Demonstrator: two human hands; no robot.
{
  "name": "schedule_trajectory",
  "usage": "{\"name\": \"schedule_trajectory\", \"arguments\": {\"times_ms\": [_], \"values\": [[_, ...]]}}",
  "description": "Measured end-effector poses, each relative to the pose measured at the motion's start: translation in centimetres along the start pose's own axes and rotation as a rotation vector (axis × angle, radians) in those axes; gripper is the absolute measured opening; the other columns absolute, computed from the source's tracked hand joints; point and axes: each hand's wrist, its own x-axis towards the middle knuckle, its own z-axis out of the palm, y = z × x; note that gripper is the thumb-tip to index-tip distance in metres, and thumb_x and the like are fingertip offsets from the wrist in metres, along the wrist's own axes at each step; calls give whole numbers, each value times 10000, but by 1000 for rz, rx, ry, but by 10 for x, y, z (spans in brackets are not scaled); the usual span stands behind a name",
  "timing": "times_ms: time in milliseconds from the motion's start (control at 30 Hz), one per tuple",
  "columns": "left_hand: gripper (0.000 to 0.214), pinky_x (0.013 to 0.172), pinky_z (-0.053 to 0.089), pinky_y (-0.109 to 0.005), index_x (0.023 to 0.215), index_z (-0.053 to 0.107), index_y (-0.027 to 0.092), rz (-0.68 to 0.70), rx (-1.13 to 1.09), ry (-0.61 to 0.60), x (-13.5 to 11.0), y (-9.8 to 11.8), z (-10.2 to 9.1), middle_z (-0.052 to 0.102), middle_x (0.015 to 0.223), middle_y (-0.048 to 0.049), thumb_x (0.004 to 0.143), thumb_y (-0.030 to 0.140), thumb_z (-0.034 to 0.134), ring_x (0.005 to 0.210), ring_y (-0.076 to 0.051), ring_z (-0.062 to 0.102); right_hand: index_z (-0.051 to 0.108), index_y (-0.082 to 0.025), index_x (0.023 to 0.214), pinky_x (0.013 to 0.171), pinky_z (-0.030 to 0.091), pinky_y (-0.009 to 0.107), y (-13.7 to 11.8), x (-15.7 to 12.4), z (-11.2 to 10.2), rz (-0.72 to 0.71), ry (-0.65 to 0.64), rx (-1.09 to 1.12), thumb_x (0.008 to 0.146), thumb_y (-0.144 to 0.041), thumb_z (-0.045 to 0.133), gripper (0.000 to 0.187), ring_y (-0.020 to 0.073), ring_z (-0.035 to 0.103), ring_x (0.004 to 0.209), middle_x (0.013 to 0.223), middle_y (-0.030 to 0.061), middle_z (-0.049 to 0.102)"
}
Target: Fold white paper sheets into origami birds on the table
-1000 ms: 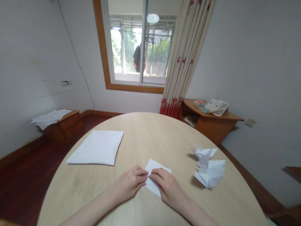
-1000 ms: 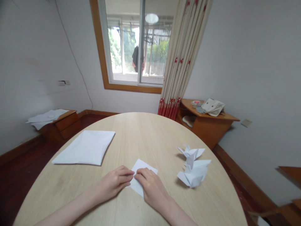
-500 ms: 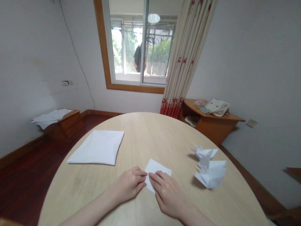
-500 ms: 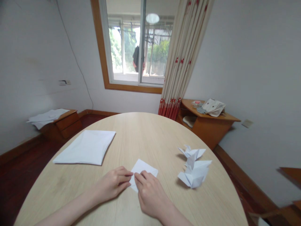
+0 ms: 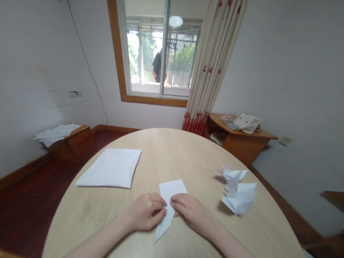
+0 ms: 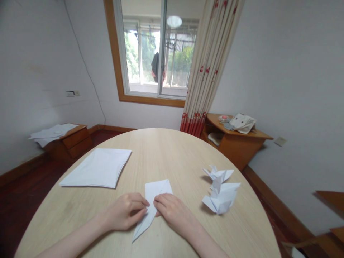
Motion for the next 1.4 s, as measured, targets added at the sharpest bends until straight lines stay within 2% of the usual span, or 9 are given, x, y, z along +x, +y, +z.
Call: {"name": "schedule_trajectory", "arguments": {"times_ms": [133, 233, 467, 700, 967, 1067, 1200, 1400], "values": [[242, 788, 505, -307, 984, 681, 165, 1, 85, 25, 1, -9, -3, 716, 1003, -64, 877, 138, 466, 890, -193, 636, 595, -129, 1070, 817, 527, 334, 3, -1, 6, -57, 37, -77, 944, -230, 539, 170, 203, 629, 933, 1006, 85, 677], [274, 818, 485, -359, 1031, 661, 170, -26, 182, 23, 2, -16, -3, 705, 1042, -64, 846, 82, 478, 935, -218, 614, 594, -114, 1073, 813, 533, 338, 2, -1, 5, -73, 57, -101, 941, -215, 540, 175, 211, 632, 933, 1001, 92, 677], [225, 842, 452, -363, 1023, 668, 190, -49, 158, 7, 1, -17, -2, 711, 1027, -42, 846, 124, 547, 934, -214, 604, 588, -114, 1100, 856, 539, 350, -5, -1, 1, -40, 26, -117, 951, -154, 491, 182, 217, 630, 979, 1044, 94, 679], [211, 859, 446, -367, 1020, 680, 190, -72, 120, -8, 2, -16, -3, 717, 1023, -45, 849, 145, 564, 941, -220, 612, 575, -110, 1172, 898, 536, 347, -8, -5, 1, -12, -8, -157, 981, -125, 352, 294, 223, 620, 1065, 1136, 124, 669], [212, 835, 453, -348, 1030, 682, 183, -49, 62, -34, 4, -14, -4, 721, 1019, -55, 863, 159, 553, 926, -216, 620, 559, -119, 1211, 925, 528, 324, -9, -7, -4, 66, -67, -56, 944, -60, 322, 363, 201, 616, 1096, 1204, 138, 638], [198, 827, 453, -345, 1031, 680, 189, -31, 56, -32, 3, -14, -5, 722, 1013, -55, 871, 193, 562, 915, -213, 620, 586, -113, 1169, 901, 548, 351, -9, -6, -3, 71, -23, -69, 954, -99, 344, 324, 221, 640, 1057, 1163, 152, 656], [220, 839, 447, -352, 1077, 664, 198, -22, 89, -20, 2, -17, -3, 711, 1052, -55, 884, 182, 560, 946, -218, 611, 607, -123, 1114, 874, 565, 359, -9, -4, -1, 82, 99, -65, 967, -121, 334, 310, 228, 662, 1028, 1125, 150, 675], [169, 822, 443, -351, 1006, 675, 209, 0, 89, 101, 1, -20, 4, 721, 1006, -46, 949, 229, 517, 926, -213, 606, 586, -151, 1099, 790, 596, 321, -13, -1, -5, 119, 214, 12, 993, -158, 289, 316, 203, 676, 996, 1088, 131, 684]]}}
